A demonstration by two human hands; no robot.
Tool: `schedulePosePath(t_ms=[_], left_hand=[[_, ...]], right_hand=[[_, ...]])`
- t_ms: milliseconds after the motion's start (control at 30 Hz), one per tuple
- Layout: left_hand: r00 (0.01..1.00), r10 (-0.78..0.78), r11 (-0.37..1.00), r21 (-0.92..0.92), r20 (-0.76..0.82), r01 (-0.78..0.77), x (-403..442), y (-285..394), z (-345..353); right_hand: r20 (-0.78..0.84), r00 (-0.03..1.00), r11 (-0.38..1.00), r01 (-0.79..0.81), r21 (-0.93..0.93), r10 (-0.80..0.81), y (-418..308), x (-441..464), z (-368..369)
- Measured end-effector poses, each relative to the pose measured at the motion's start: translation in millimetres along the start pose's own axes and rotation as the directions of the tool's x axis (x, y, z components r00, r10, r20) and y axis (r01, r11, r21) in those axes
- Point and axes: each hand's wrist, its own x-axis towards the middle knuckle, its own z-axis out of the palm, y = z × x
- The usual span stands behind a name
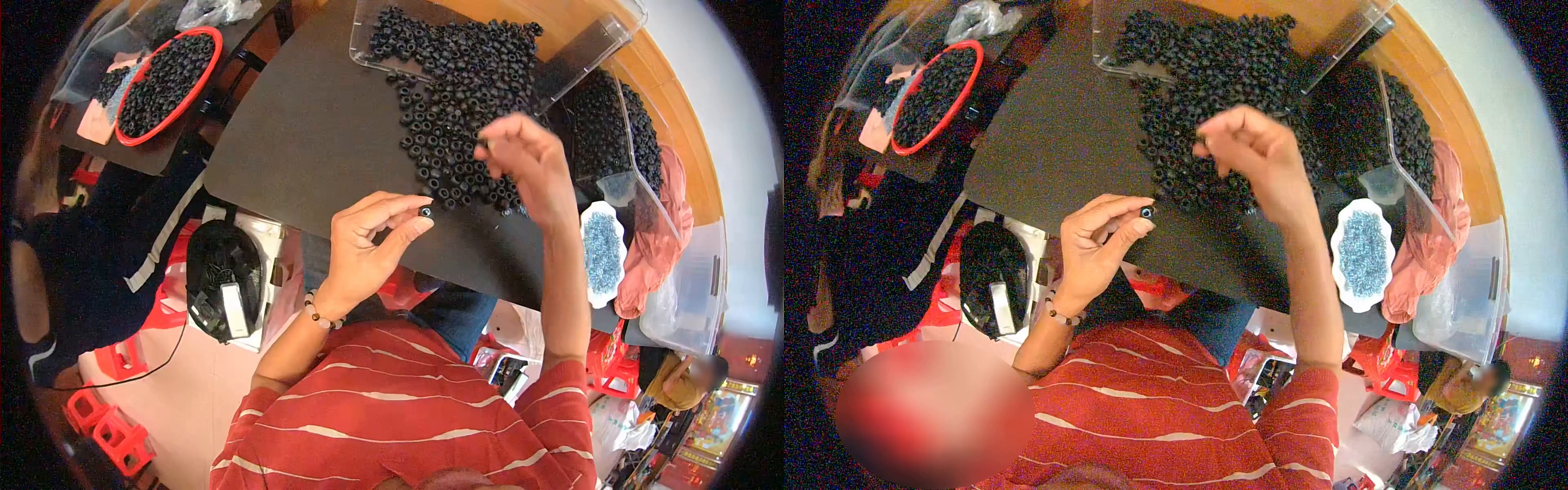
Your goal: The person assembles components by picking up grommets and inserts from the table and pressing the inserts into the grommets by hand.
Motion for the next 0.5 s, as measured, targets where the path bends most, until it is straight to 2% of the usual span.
schedulePosePath(t_ms=[67,233,367,500], left_hand=[[0.999,-0.001,0.999,-0.035,0.040,0.002,-4,3,5],[0.990,0.002,0.987,-0.157,0.144,0.021,-20,9,24],[0.978,-0.048,0.984,-0.156,0.204,0.081,-27,12,27],[0.973,0.010,0.997,-0.080,0.230,0.009,-30,15,30]], right_hand=[[-0.017,0.996,0.967,-0.076,0.244,0.082,5,-30,8],[0.008,0.992,0.826,-0.109,0.553,0.125,29,-91,24],[0.022,0.989,0.739,-0.122,0.663,0.143,38,-114,28],[0.012,0.988,0.742,-0.126,0.658,0.157,40,-126,30]])
